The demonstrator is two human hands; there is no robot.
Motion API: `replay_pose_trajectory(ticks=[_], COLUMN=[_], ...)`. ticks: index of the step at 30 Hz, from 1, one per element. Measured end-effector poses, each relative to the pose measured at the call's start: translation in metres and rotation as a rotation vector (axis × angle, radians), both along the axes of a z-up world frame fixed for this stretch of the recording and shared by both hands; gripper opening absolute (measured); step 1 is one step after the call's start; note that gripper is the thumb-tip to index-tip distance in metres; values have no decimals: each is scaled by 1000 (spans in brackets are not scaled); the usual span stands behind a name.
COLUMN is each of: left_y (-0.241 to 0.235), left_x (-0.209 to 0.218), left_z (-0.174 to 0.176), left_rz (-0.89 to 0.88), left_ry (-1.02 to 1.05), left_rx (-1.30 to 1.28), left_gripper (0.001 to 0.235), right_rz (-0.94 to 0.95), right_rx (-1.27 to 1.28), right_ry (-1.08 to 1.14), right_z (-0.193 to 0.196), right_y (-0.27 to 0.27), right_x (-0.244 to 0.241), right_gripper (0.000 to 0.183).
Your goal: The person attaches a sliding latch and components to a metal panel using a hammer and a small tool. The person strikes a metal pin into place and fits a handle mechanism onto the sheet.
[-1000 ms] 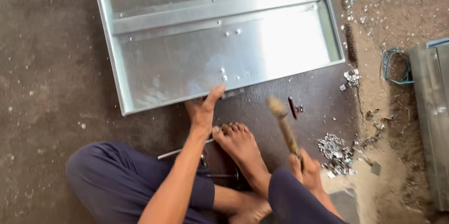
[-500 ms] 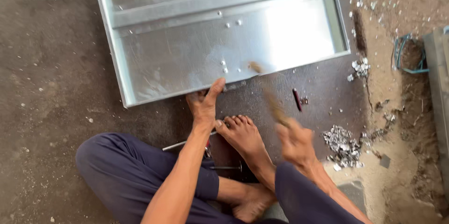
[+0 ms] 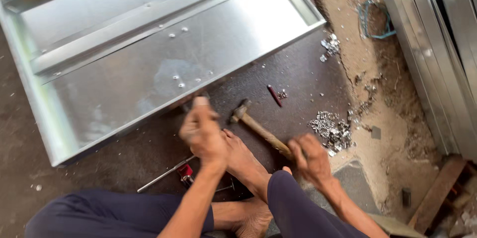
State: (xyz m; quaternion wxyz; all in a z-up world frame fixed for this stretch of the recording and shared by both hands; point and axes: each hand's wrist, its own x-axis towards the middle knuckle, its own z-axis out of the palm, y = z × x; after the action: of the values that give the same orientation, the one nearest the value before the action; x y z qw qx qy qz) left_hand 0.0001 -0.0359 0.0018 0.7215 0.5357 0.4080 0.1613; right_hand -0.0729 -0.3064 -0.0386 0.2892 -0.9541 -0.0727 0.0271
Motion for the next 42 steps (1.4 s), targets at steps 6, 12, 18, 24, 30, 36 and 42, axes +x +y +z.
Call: replay_pose_trajectory(ticks=[6,12,18,24,30,36,42], left_y=[-84,-101,-70,-54,-42,-40,-30], left_x=[59,86,46,4,-16,-18,-19], left_z=[-29,-66,-27,-38,-33,-13,-11], left_rz=[-1246,-1281,-1214,-827,-743,-741,-726], left_ry=[-97,-270,-25,-174,-6,-102,-52], left_rx=[700,1248,227,-157,-219,-158,-160], left_gripper=[32,30,18,18,28,30,29], right_rz=[-354,-298,-99,-210,-239,80,228], right_rx=[-207,-221,-155,-140,88,91,111], right_ry=[-77,-129,-13,85,-41,-224,-317], right_z=[-22,-37,-10,-11,30,62,63], right_y=[-47,-65,-66,-51,8,76,82], right_x=[56,52,44,51,54,59,63], right_gripper=[28,21,22,15,13,16,19])
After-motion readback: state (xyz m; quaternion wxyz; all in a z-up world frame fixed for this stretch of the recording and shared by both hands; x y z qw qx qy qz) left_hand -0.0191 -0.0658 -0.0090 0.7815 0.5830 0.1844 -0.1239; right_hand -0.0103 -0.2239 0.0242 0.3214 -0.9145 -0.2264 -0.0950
